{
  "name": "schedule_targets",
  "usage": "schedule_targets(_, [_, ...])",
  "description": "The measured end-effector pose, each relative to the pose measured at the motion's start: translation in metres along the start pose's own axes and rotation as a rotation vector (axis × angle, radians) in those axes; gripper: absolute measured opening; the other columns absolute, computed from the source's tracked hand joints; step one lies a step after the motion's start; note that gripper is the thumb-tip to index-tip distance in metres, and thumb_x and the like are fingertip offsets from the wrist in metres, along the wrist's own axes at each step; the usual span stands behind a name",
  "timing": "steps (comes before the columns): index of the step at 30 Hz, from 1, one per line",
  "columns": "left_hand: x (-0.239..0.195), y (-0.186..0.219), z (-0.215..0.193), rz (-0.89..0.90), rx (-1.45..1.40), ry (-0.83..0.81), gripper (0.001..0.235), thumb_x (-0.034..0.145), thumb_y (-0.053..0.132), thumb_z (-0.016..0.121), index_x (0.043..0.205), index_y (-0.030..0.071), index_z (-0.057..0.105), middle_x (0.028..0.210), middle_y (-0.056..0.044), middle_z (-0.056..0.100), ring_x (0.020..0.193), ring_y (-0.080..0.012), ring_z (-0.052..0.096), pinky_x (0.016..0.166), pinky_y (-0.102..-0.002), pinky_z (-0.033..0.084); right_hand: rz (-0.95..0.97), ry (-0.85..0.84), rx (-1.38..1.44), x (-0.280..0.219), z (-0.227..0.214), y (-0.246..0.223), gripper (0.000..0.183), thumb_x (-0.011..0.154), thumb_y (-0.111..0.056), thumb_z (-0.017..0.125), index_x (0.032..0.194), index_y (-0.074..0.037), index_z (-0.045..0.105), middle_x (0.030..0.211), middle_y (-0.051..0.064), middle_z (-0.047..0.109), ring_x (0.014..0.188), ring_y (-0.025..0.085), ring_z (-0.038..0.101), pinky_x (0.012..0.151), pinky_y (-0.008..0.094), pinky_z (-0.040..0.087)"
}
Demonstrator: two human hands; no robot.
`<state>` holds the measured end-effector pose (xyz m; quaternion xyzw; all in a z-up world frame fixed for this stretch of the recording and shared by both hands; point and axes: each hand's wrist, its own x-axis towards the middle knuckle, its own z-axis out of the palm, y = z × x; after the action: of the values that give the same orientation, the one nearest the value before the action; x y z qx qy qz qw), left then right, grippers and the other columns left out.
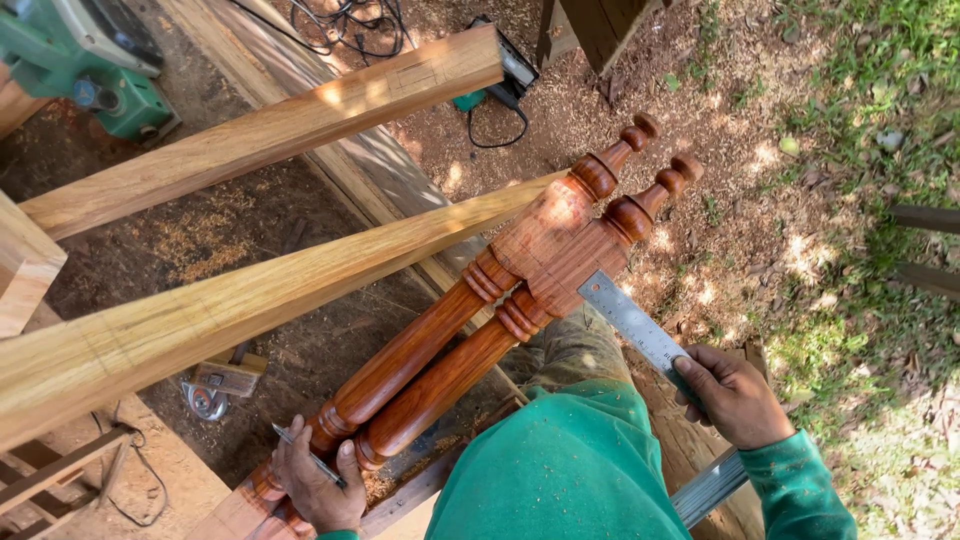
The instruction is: The person measures and marks two wooden balusters using a metal square and a pencil. They repeatedly position the square on the balusters to draw lines, occasionally adjusting the wood and tools on the workbench.
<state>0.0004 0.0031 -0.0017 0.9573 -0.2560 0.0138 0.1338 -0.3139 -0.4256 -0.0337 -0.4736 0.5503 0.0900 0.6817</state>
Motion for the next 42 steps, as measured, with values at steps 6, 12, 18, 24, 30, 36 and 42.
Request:
schedule_targets(6, [-0.002,-0.004,0.002,0.023,0.002,0.023,0.052,0.101,0.035,0.054,0.136,-0.004,0.048,0.147,-0.025,0.053,0.141,-0.0435,0.047,0.125,-0.060,0.031,-0.007,-0.007,-0.066,0.001,-0.013,-0.004,0.028,0.102,-0.018,0.060,0.096,0.006,0.072,0.064,0.017,0.064,0.049,0.027,0.058,0.043,0.037,0.044])
schedule_targets(12, [-0.008,-0.011,0.006,0.007,-0.008,0.044,0.053,0.102,0.039,0.055,0.137,0.001,0.048,0.150,-0.021,0.053,0.144,-0.0429,0.045,0.128,-0.061,0.029,-0.343,-0.033,0.011,0.030,-0.062,0.055,0.030,0.101,-0.023,0.057,0.086,-0.001,0.070,0.061,0.011,0.067,0.043,0.022,0.058,0.039,0.035,0.047])
schedule_targets(18, [-0.014,-0.016,0.010,0.004,-0.014,0.092,0.055,0.102,0.043,0.056,0.143,0.007,0.045,0.154,-0.017,0.049,0.147,-0.0421,0.042,0.130,-0.061,0.029,0.045,0.263,-0.135,0.054,-0.074,0.119,0.042,0.084,-0.011,0.081,0.118,0.012,0.071,0.086,0.024,0.070,0.068,0.033,0.060,0.057,0.043,0.050])
schedule_targets(24, [-0.014,-0.009,0.012,-0.011,0.062,0.174,0.058,0.099,0.044,0.061,0.140,0.005,0.048,0.151,-0.017,0.053,0.142,-0.0407,0.049,0.126,-0.059,0.034,0.225,0.171,-0.355,0.097,-0.086,0.248,0.068,0.070,-0.041,0.087,0.110,0.015,0.078,0.066,0.023,0.067,0.053,0.029,0.057,0.044,0.039,0.041])
schedule_targets(30, [-0.021,0.012,0.028,-0.140,0.149,0.309,0.063,0.097,0.044,0.063,0.147,0.011,0.046,0.150,-0.015,0.056,0.140,-0.0422,0.050,0.122,-0.060,0.039,0.507,0.149,-0.401,0.199,-0.122,0.301,0.082,0.074,-0.040,0.089,0.136,0.011,0.071,0.119,0.033,0.079,0.109,0.041,0.074,0.088,0.051,0.059])
schedule_targets(36, [-0.005,0.088,0.018,-0.145,0.020,0.330,0.058,0.096,0.033,0.068,0.145,0.008,0.049,0.143,-0.015,0.060,0.133,-0.0377,0.055,0.114,-0.053,0.043,0.553,0.136,-0.216,0.226,-0.146,0.211,0.078,0.095,-0.051,0.077,0.116,0.021,0.056,0.076,0.021,0.054,0.060,0.036,0.053,0.051,0.046,0.043])
schedule_targets(42, [0.014,0.150,0.029,-0.245,-0.057,0.460,0.048,0.097,0.026,0.066,0.138,0.008,0.050,0.144,-0.014,0.060,0.132,-0.0400,0.054,0.108,-0.055,0.050,0.170,-0.023,-0.119,0.267,-0.187,0.132,0.060,0.098,-0.026,0.075,0.130,0.020,0.053,0.089,0.030,0.057,0.063,0.038,0.054,0.053,0.049,0.044])
